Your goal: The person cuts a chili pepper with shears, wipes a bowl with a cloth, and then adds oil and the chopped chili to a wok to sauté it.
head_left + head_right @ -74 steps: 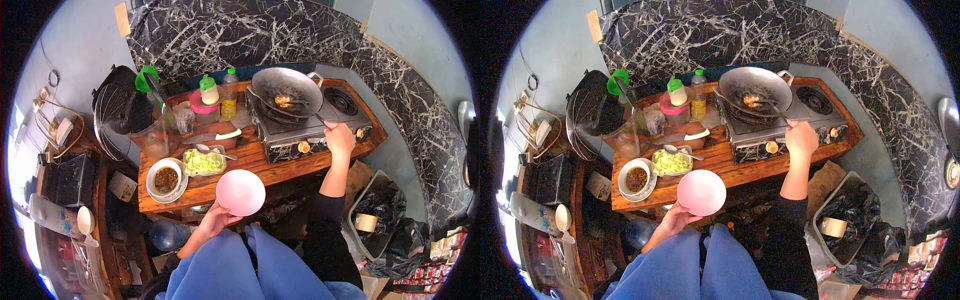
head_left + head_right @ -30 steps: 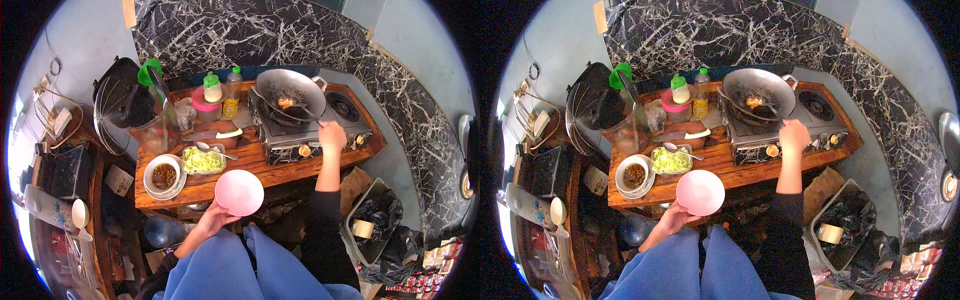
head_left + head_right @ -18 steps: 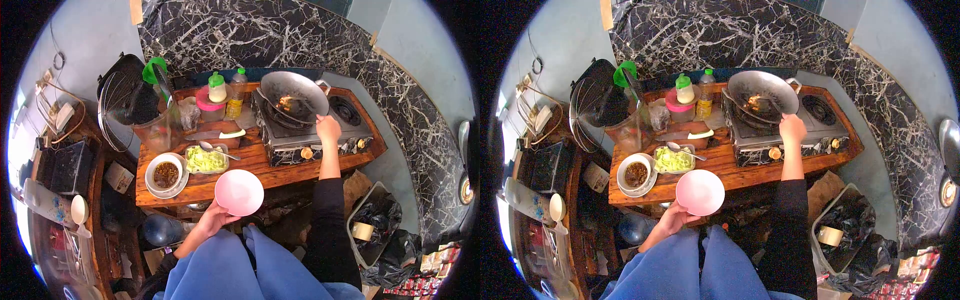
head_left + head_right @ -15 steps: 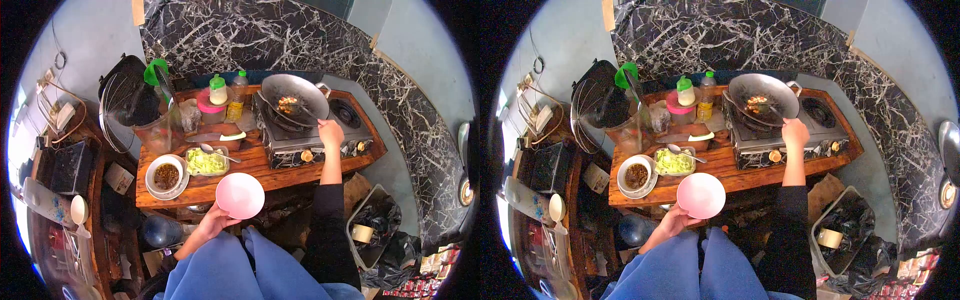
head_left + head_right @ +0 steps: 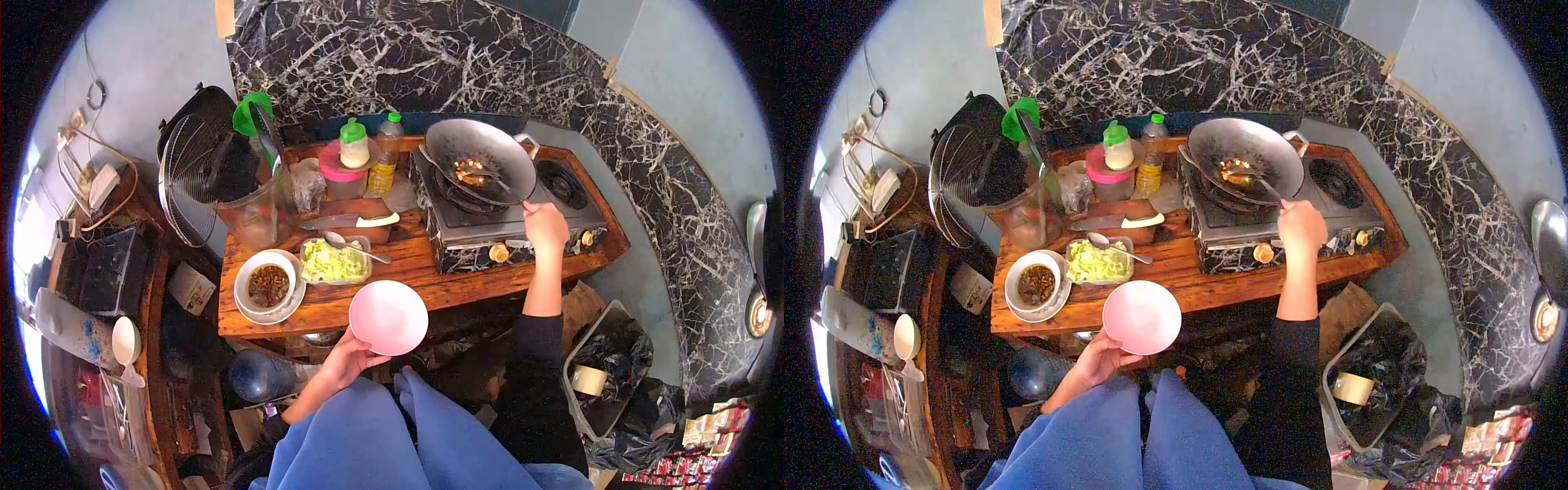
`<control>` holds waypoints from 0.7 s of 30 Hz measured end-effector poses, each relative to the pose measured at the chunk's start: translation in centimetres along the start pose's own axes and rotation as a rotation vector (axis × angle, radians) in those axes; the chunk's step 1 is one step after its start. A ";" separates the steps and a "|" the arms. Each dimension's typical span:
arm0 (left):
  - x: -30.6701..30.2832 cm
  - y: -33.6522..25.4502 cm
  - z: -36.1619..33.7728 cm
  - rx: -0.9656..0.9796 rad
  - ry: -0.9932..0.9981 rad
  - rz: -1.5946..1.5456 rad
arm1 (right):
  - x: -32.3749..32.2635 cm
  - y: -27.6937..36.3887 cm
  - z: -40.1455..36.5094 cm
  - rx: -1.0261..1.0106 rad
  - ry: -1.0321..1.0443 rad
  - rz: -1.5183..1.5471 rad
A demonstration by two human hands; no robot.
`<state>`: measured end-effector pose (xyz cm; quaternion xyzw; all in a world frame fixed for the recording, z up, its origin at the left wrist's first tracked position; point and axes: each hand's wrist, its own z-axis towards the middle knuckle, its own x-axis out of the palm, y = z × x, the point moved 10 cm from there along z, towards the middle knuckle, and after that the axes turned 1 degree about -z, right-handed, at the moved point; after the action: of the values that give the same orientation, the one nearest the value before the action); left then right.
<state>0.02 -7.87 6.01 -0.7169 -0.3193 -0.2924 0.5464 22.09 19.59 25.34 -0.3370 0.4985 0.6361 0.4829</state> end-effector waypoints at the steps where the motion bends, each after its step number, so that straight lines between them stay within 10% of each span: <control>1: 0.0 0.2 0.1 -0.011 0.013 -0.003 | 0.7 0.3 0.3 -0.027 -0.006 -0.065; 21: 0.5 -0.1 -0.4 0.014 0.032 0.010 | 0.8 2.1 0.7 -0.008 -0.079 0.077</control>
<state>0.25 -8.14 6.52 -0.7098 -0.3092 -0.2988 0.5579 19.84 20.40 25.46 -0.2939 0.4892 0.6690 0.4761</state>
